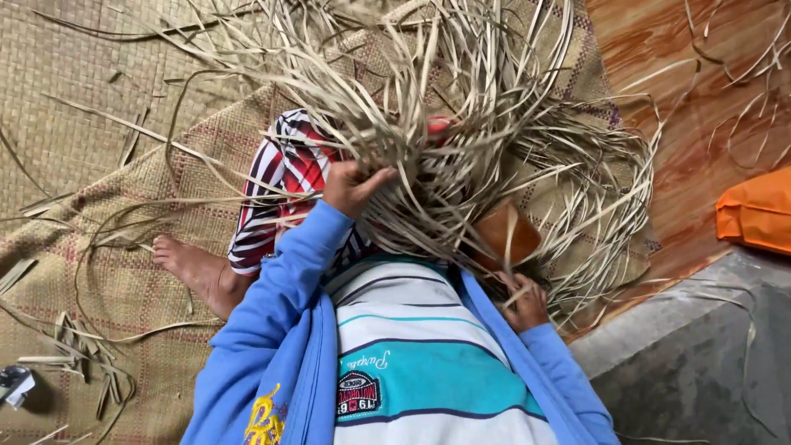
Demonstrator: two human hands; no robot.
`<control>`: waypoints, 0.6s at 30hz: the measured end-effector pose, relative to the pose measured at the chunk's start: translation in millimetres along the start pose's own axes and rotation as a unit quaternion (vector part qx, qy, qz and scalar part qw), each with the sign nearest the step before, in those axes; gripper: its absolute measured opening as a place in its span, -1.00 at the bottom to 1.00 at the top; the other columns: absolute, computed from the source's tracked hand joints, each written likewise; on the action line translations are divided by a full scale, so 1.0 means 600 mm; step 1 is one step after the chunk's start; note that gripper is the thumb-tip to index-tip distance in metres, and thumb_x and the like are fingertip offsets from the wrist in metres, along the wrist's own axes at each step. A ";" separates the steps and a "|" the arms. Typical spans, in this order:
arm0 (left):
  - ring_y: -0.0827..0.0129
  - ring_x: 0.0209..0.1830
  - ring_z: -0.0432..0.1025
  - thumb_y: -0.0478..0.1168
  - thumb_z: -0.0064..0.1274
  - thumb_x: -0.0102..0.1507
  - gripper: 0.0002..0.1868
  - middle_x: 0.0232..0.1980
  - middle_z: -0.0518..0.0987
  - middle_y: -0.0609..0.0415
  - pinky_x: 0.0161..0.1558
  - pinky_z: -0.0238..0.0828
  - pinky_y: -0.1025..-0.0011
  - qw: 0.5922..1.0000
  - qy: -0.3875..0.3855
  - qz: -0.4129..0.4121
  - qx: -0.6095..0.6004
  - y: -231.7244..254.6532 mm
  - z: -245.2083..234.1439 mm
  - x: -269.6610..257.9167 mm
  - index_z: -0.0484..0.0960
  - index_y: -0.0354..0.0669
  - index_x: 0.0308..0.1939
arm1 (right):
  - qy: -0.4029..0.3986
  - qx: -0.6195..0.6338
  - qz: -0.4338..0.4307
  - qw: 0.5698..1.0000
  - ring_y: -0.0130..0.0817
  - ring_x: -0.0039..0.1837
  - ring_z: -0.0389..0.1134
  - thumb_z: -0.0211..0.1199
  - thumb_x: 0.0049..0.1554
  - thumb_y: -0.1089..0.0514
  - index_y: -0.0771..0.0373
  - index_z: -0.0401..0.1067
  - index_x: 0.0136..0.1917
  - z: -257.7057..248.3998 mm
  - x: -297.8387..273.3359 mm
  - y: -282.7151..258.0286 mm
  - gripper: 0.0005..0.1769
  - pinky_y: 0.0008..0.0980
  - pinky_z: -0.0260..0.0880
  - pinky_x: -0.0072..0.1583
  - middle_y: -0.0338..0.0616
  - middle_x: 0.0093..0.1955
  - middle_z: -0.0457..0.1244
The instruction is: A person is sitting on the floor weaving a basket using dried plant fibers.
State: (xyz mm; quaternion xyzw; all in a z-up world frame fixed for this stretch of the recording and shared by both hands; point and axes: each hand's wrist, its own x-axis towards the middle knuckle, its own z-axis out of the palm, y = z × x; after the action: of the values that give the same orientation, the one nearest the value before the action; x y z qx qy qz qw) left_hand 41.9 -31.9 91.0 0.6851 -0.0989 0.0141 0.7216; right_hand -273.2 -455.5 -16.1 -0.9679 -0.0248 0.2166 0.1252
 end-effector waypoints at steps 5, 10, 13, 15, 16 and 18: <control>0.17 -0.48 0.59 -0.09 0.40 0.27 -0.77 -0.49 0.67 -0.03 -0.35 0.48 0.28 0.991 -0.014 -0.107 0.078 -0.045 0.003 -0.067 0.76 -0.14 -0.35 | -0.025 0.588 0.396 0.705 0.28 0.47 0.22 0.29 0.31 0.12 0.25 0.52 0.26 0.057 -0.031 0.098 -0.71 0.40 0.12 0.39 0.25 0.34 0.31; 0.35 -0.63 0.34 -0.05 0.36 0.32 -0.56 -0.65 0.49 0.02 -0.43 0.32 0.36 0.988 -0.012 -0.138 0.069 0.003 0.002 -0.058 0.56 -0.17 -0.54 | -0.249 -0.012 0.389 0.887 0.11 0.19 0.48 0.30 0.14 -0.12 0.15 0.69 0.09 -0.009 0.000 0.250 -0.60 0.22 0.48 0.17 0.11 0.01 0.49; 0.42 -0.60 0.30 -0.03 0.37 0.31 -0.52 -0.66 0.45 0.05 -0.42 0.28 0.39 0.986 -0.012 -0.162 0.036 0.020 0.009 -0.055 0.52 -0.16 -0.58 | -0.148 -0.137 0.304 0.931 0.12 0.35 0.36 0.37 0.14 -0.16 -0.07 0.63 0.22 -0.208 0.120 0.024 -0.59 0.24 0.37 0.25 0.01 0.22 0.37; 0.45 -0.57 0.31 -0.03 0.39 0.29 -0.54 -0.64 0.47 0.09 -0.41 0.28 0.39 0.984 -0.012 -0.175 0.019 0.018 0.011 -0.054 0.54 -0.14 -0.57 | -0.017 -0.097 0.263 0.960 0.27 0.44 0.23 0.36 0.18 -0.22 -0.14 0.53 0.36 -0.291 0.181 -0.112 -0.50 0.41 0.21 0.33 0.07 0.41 0.21; 0.46 -0.55 0.34 -0.03 0.40 0.28 -0.57 -0.61 0.51 0.09 -0.39 0.30 0.40 0.984 -0.009 -0.177 0.019 0.012 0.011 -0.057 0.58 -0.14 -0.55 | 0.131 -0.024 0.063 0.989 0.02 0.19 0.32 0.39 0.22 -0.12 -0.12 0.58 0.18 -0.282 0.220 -0.134 -0.72 0.06 0.34 0.19 -0.12 0.14 0.25; 0.47 -0.53 0.36 -0.02 0.41 0.27 -0.60 -0.59 0.54 0.10 -0.36 0.33 0.40 0.983 -0.003 -0.181 0.020 0.006 0.010 -0.059 0.62 -0.13 -0.52 | 0.271 0.051 -0.141 0.951 -0.23 -0.06 0.41 0.42 0.25 -0.02 -0.11 0.64 0.01 -0.275 0.284 -0.209 -0.93 -0.30 0.46 0.04 -0.31 -0.13 0.29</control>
State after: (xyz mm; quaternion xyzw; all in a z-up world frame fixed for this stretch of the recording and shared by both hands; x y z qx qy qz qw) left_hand 5.7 -33.3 89.3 0.7059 0.0246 -0.1166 0.6982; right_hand -48.0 -354.9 89.7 -0.9691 -0.1150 -0.0731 0.2057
